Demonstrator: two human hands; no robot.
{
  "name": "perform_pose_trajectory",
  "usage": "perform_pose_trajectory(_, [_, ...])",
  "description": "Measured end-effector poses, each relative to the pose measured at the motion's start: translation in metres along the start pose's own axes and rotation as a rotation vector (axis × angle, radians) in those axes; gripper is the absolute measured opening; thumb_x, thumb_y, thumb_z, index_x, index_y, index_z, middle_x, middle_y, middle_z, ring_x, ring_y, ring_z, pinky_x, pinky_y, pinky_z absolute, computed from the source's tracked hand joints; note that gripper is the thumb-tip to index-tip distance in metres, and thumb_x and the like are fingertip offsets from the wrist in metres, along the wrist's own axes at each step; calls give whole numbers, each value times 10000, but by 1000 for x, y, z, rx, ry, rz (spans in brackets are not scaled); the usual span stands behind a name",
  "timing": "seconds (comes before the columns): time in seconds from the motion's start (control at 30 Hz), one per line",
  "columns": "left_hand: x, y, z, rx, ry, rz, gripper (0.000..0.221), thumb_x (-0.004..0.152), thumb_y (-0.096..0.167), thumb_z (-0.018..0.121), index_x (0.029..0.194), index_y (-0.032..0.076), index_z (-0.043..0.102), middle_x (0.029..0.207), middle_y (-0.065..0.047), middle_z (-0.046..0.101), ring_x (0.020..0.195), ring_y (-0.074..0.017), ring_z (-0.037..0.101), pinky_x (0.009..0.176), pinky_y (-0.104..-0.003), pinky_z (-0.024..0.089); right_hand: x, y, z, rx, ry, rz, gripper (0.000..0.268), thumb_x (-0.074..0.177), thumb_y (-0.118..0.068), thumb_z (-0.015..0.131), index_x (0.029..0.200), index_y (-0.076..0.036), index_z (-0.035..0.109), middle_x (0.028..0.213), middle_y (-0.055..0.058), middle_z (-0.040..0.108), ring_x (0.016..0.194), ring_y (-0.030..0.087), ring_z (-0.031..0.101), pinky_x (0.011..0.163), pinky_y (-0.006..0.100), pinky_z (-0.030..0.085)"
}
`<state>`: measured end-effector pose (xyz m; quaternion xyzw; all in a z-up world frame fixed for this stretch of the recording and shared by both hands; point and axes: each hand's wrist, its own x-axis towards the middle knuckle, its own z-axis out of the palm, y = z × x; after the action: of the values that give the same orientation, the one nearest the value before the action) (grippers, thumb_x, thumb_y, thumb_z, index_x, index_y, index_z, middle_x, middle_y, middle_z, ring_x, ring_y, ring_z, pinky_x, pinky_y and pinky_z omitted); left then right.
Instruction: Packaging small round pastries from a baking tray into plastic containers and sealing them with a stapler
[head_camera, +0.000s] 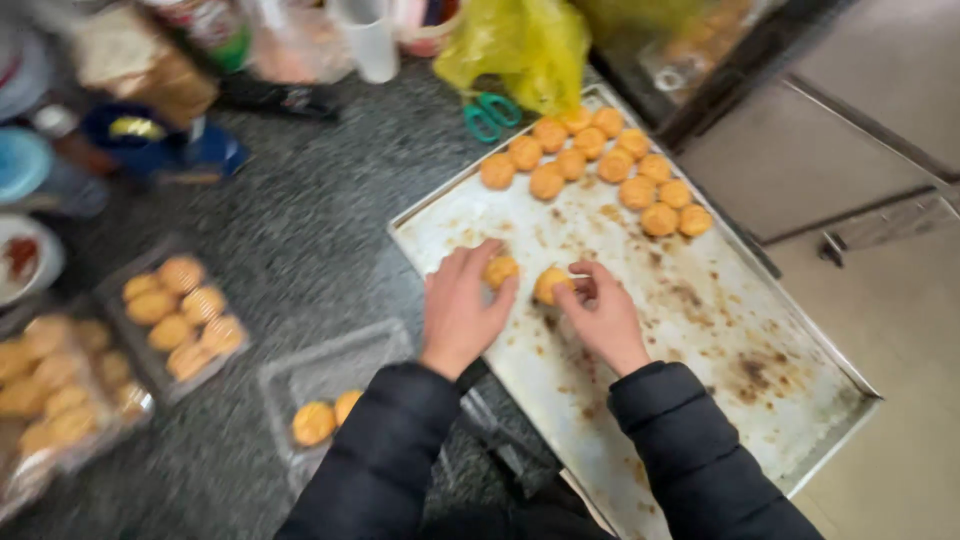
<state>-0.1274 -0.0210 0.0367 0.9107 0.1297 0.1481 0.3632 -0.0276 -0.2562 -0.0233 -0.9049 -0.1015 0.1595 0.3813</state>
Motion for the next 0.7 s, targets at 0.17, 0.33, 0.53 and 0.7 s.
perform_pose_trajectory(0.17, [-82, -45, -93, -34, 236, -166, 433, 976, 250, 833, 1365, 77, 752, 1149, -193, 712, 1104, -477, 724, 933, -556, 572, -38, -86, 37, 27, -163, -95, 474, 1002, -464, 824, 1398, -243, 686, 1138, 63, 897, 751, 255, 769, 733, 415, 578])
perform_pose_trajectory(0.33, [-156, -101, -147, 217, 350, -357, 495, 968, 349, 826, 1422, 165, 747, 1193, -126, 735, 1138, -425, 714, 954, -608, 555, -84, -153, 72, -23, -363, -297, 514, 980, -484, 832, 1382, -229, 637, 1192, 30, 900, 721, 319, 783, 732, 468, 603])
perform_pose_trajectory(0.53, [-189, -134, -148, 451, 356, -380, 608, 883, 362, 864, 1442, 207, 683, 1155, -61, 763, 1100, -366, 707, 898, -579, 552, -109, -177, 114, -300, -575, -513, 412, 1036, -456, 722, 1368, -235, 621, 1323, 89, 862, 1178, 447, 805, 990, 593, 613])
perform_pose_trajectory(0.7, [-194, -150, -127, 771, 351, -237, 556, 834, 479, 840, 1302, 243, 654, 1097, 0, 669, 1067, -278, 653, 931, -475, 511, -112, -162, 137, -516, -557, -604, 351, 1069, -459, 667, 1351, -260, 600, 1216, 98, 864, 1091, 418, 832, 938, 564, 641])
